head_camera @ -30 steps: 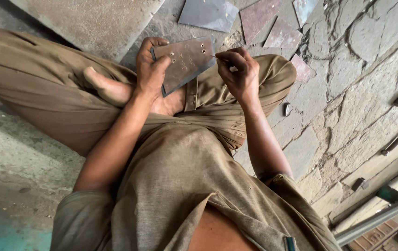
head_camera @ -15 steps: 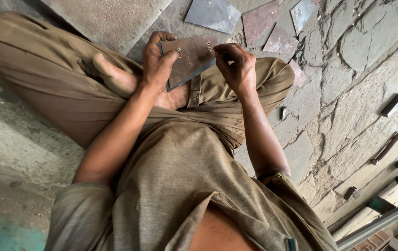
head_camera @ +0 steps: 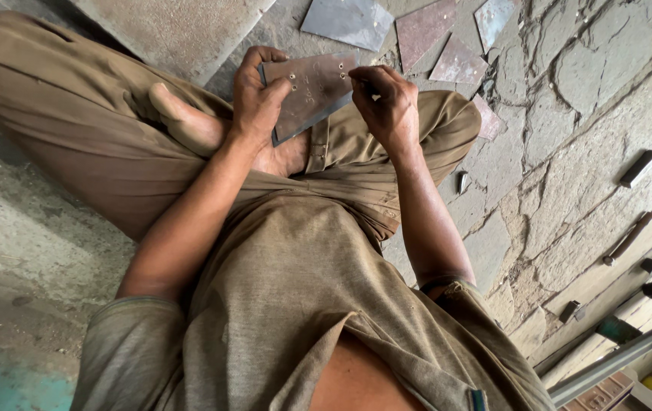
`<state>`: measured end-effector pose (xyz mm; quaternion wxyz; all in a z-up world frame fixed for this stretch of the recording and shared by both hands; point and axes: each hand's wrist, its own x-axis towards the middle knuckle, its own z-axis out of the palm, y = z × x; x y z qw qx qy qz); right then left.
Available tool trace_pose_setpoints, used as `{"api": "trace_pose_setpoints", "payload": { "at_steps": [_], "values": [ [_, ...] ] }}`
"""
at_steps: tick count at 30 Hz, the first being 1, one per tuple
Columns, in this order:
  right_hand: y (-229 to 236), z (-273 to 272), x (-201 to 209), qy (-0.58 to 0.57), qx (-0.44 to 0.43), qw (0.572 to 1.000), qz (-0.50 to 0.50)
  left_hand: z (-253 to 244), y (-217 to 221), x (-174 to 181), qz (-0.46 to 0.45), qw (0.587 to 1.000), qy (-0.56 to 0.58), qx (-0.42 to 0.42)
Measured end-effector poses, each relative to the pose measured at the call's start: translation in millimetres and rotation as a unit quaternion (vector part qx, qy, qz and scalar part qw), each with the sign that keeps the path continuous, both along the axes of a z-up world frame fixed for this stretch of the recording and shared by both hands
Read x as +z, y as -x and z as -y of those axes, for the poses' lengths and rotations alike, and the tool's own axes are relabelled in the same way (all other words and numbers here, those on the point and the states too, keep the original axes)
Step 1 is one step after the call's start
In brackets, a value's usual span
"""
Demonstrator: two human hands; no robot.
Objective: The person sits on the floor and assembles small metal parts by hand. They pick up small cylindrical pieces and insert them into holes on a rectangular metal plate, then place the plate onto a larger metal sheet. The person repeats this process with multiple plates and sheets.
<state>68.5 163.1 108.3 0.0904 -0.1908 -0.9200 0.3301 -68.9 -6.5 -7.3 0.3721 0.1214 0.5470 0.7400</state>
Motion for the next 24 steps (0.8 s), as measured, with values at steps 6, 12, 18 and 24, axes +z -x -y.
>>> {"api": "trace_pose_setpoints", "payload": {
  "at_steps": [6, 12, 18, 24],
  "values": [
    [2, 0, 0, -0.014, 0.001, 1.000, -0.001, 1, 0, 0, 0.020, 1.000, 0.003, 0.004],
    [-8, -11, -19, 0.002, -0.013, 1.000, 0.007, 1, -1, -2, 0.039, 0.999, -0.018, 0.011],
    [-24, -86, -43, 0.187, -0.180, 0.961, -0.100, 1, 2, 1, 0.018, 1.000, -0.012, 0.019],
    [27, -183, -101, 0.187, -0.176, 0.958, -0.126, -2, 5, 4, -0.027, 0.998, 0.058, 0.020]
  ]
}}
